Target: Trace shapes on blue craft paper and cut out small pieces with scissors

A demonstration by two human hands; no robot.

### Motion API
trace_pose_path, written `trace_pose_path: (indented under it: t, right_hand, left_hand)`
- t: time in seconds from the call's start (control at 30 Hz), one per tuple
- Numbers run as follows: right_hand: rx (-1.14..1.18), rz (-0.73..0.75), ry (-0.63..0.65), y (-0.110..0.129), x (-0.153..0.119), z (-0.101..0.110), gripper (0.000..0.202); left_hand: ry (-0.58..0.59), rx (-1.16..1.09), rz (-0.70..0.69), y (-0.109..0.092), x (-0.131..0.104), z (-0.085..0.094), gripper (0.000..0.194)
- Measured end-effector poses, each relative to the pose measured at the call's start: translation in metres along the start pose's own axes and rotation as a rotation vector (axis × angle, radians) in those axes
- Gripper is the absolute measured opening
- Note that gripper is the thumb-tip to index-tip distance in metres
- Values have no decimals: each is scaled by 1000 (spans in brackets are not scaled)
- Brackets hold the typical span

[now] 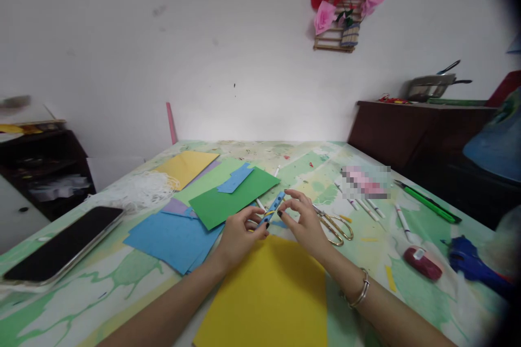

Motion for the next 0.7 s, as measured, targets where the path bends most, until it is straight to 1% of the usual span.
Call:
trace_pose_path:
  t: [0.27,0.53,0.7]
  right_hand:
    - [44,-5,0,1,0,0,6]
    - [61,40,17,3,0,0,9]
    - [56,49,25,2,0,-2,8]
  left_hand:
    - [52,-128,25,-2,-1,-4,30]
    - [68,-157,67,3,3,0,34]
    - [80,-183,81,6,3,-1,35]
Point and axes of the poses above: each hand's wrist, its own x-axis towards the middle knuckle, its own z-axis out of the back of the hand, y = z × x, the point moved 3 cm from there along x, towards the middle knuckle, and after that the axes turned 15 degrees about y, right-handed, at the moved point
